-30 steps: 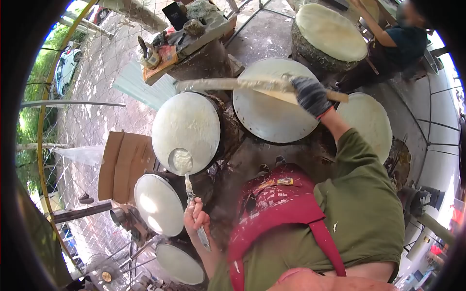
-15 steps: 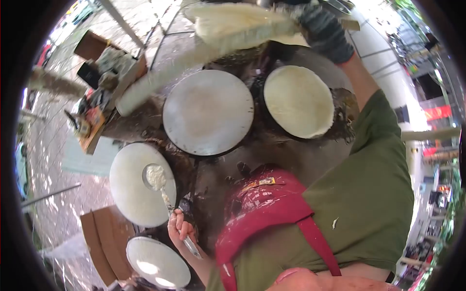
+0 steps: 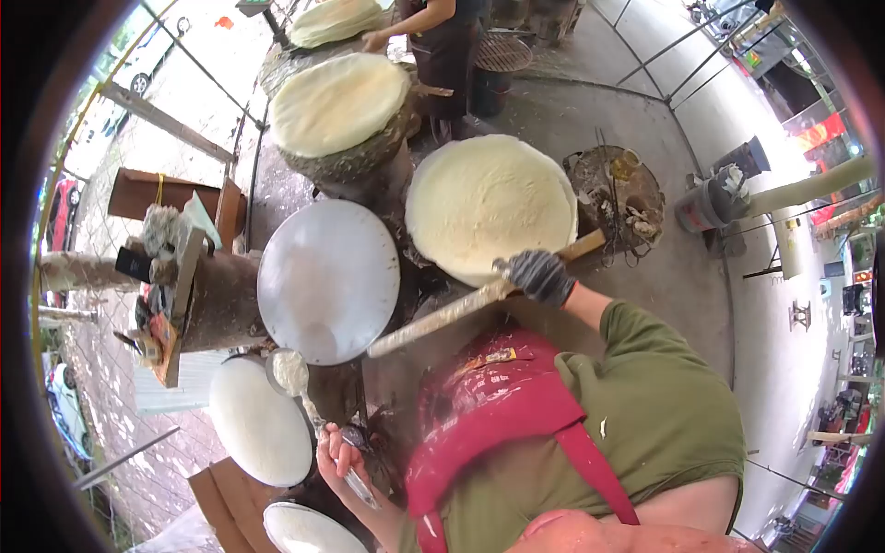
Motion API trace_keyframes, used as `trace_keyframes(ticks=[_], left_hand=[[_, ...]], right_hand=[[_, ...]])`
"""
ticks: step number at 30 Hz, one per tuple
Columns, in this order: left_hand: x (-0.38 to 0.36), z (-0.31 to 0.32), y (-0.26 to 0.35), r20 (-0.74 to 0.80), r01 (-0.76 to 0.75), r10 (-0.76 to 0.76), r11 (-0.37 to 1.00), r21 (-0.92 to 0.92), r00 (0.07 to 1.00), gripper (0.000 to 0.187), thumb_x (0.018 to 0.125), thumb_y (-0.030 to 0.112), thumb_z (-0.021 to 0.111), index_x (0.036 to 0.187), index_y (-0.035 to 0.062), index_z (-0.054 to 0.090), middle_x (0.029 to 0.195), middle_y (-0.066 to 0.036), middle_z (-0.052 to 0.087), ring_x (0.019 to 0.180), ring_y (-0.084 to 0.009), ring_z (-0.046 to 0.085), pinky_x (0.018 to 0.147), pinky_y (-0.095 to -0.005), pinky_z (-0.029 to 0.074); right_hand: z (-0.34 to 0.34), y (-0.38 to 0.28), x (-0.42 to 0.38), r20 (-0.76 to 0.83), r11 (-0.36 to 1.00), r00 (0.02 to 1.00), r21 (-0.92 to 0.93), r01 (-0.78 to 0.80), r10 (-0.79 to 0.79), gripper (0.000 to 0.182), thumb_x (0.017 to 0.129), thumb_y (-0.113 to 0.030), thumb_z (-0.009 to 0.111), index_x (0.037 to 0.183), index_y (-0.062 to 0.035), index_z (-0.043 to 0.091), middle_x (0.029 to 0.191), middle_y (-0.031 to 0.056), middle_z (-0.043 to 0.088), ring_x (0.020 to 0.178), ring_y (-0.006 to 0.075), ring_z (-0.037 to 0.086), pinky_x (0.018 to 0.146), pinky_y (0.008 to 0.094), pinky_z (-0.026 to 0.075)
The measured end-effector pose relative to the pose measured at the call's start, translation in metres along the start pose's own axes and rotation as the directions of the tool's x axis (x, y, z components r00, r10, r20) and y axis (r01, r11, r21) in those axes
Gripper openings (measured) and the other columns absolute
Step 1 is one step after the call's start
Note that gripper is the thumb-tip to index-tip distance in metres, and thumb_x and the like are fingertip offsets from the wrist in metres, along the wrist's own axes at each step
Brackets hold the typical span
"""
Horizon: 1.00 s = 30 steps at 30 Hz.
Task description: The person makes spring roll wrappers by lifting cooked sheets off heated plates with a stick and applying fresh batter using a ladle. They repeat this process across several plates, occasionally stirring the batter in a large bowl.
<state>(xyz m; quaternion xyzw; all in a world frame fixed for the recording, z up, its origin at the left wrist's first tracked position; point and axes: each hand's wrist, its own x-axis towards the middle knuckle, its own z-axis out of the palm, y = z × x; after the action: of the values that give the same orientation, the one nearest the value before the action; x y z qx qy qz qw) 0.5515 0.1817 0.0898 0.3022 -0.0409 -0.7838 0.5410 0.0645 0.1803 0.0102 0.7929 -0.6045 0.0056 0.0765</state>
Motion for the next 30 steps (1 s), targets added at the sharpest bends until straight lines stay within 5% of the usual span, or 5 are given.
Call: trace_keyframes(ticks=[13, 14, 16, 24, 30], left_hand=[[-0.009, 0.108, -0.144, -0.015, -0.056, 0.054, 0.974, -0.222, 0.998, 0.031, 0.099, 0.017, 0.027, 0.112, -0.0107, 0.033, 0.071, -0.005, 0.042, 0.039, -0.0086, 0.043, 0.037, -0.0213, 0.025], [-0.013, 0.115, -0.150, -0.031, -0.067, 0.061, 0.971, -0.231, 0.998, 0.032, 0.099, 0.017, 0.026, 0.113, -0.0106, 0.033, 0.071, -0.005, 0.042, 0.039, -0.0090, 0.044, 0.037, -0.0213, 0.024], [-0.019, 0.127, -0.159, -0.042, -0.071, 0.064, 0.971, -0.229, 0.997, 0.032, 0.099, 0.017, 0.026, 0.113, -0.0108, 0.032, 0.070, -0.005, 0.042, 0.039, -0.0091, 0.044, 0.038, -0.0216, 0.025], [-0.022, 0.128, -0.165, -0.065, -0.094, 0.079, 0.962, -0.255, 0.995, 0.034, 0.098, 0.016, 0.026, 0.115, -0.0131, 0.033, 0.069, -0.004, 0.041, 0.039, -0.0087, 0.043, 0.039, -0.0221, 0.025], [-0.010, 0.099, -0.140, -0.017, -0.048, 0.045, 0.975, -0.216, 0.999, 0.034, 0.098, 0.015, 0.026, 0.115, -0.0131, 0.034, 0.069, -0.004, 0.041, 0.039, -0.0074, 0.042, 0.040, -0.0227, 0.027]], right_hand=[[0.006, 0.217, 0.002, 0.146, 0.812, 0.947, 0.488, -0.321, 0.286, 0.032, 0.080, -0.034, 0.063, 0.096, -0.0068, 0.064, 0.084, 0.0150, 0.063, 0.076, 0.0314, 0.060, 0.070, 0.0417, 0.048], [0.092, 0.255, 0.003, 0.099, 0.382, 0.907, 0.884, -0.269, 0.410, 0.041, 0.076, -0.035, 0.068, 0.104, -0.0048, 0.063, 0.093, 0.0166, 0.063, 0.083, 0.0315, 0.060, 0.076, 0.0401, 0.048], [0.068, 0.293, 0.032, 0.171, 0.669, 0.839, 0.531, -0.519, 0.516, 0.058, 0.070, -0.033, 0.074, 0.119, -0.0057, 0.055, 0.106, 0.0190, 0.061, 0.095, 0.0326, 0.059, 0.084, 0.0379, 0.046], [0.072, 0.294, 0.069, 0.431, 0.646, 0.788, 0.459, -0.610, 0.439, 0.082, 0.067, -0.030, 0.075, 0.137, -0.0165, 0.035, 0.126, 0.0150, 0.052, 0.111, 0.0323, 0.052, 0.093, 0.0368, 0.042], [0.088, 0.277, 0.089, 0.333, 0.606, 0.820, 0.555, -0.570, 0.467, 0.056, 0.067, -0.021, 0.074, 0.120, -0.0111, 0.055, 0.106, 0.0175, 0.063, 0.096, 0.0314, 0.060, 0.084, 0.0353, 0.046]])
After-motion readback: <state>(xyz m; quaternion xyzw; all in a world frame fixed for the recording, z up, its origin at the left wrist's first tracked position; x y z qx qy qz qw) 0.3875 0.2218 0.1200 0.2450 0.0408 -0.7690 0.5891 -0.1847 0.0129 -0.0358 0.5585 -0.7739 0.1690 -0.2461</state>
